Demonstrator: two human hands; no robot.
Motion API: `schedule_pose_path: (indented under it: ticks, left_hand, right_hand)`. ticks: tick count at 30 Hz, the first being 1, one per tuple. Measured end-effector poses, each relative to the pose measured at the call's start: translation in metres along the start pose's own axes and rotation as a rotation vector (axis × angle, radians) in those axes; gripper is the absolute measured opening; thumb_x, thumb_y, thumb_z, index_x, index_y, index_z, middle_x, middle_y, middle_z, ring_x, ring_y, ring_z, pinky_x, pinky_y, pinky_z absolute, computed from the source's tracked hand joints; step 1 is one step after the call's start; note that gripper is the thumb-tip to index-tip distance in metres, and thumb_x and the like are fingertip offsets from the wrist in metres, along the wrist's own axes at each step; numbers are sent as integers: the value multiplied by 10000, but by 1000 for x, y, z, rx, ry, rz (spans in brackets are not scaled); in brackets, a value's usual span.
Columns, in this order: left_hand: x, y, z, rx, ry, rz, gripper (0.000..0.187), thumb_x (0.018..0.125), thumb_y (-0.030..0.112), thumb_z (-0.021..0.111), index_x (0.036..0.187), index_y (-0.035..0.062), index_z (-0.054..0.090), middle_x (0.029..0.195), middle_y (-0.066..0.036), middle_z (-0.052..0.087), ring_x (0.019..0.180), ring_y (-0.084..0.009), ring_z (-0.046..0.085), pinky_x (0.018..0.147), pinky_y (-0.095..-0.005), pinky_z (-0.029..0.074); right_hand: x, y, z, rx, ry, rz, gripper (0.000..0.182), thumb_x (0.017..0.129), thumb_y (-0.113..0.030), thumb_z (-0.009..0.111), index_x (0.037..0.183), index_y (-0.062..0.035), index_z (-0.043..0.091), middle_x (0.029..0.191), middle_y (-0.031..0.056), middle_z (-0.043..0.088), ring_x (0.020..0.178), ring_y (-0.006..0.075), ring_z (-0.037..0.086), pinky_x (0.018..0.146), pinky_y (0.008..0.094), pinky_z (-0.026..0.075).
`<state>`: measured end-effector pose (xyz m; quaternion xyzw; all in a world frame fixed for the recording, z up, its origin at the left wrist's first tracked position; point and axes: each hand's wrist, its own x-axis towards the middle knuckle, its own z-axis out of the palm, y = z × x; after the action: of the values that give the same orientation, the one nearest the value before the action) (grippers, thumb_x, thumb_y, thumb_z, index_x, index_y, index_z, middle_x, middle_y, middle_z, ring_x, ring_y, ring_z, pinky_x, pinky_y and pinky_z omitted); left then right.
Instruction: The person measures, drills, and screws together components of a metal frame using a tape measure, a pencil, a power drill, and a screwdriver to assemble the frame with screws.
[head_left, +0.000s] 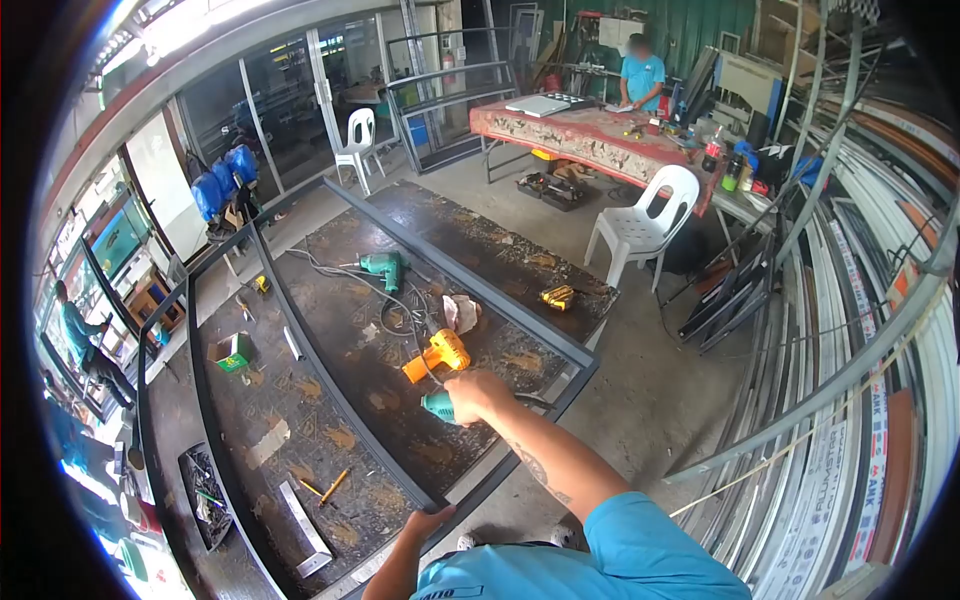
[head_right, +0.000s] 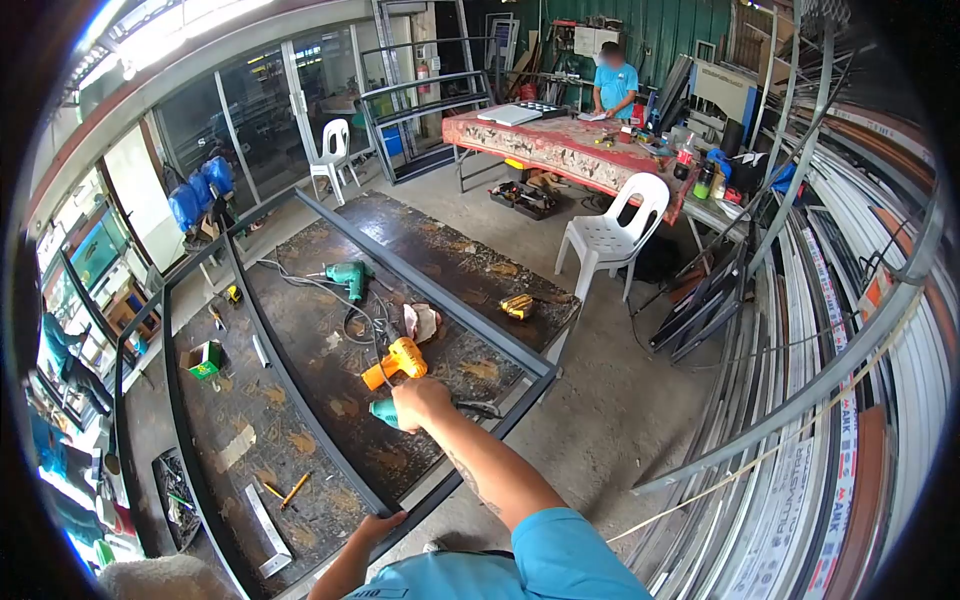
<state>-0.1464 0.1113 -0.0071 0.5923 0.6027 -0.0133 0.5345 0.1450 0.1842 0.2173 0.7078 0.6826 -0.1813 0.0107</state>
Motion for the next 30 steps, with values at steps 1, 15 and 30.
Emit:
schedule_pose_path:
  ticks: [1, 15, 30]
  left_hand:
    - [-7, 4, 3, 1, -13, 2, 794, 656, 571, 771, 1118, -63, 646, 1095, -220, 666, 1078, -301, 627, 916, -365, 475]
    - [-28, 12, -20, 152, -8, -69, 913, 622, 620, 709, 1153, -112, 583, 1171, -277, 615, 1143, -367, 582, 992, -394, 438]
    - [-43, -1, -14, 182, 126, 0, 915, 686, 710, 599, 1145, -82, 599, 1186, -229, 617, 1142, -338, 585, 969, -400, 459]
  right_hand:
    - [-2, -8, 0, -9, 2, 10, 383, 606, -143, 750, 977, -59, 709, 961, 142, 711, 901, 284, 697, 755, 416, 568]
    - [-20, -73, 2, -102, 70, 127, 316, 691, -139, 631, 1001, -78, 631, 898, 185, 692, 849, 354, 688, 719, 458, 563]
    - [-49, -93, 39, -24, 26, 272, 685, 717, -132, 638, 1364, -133, 412, 1027, 235, 662, 988, 413, 630, 869, 486, 508]
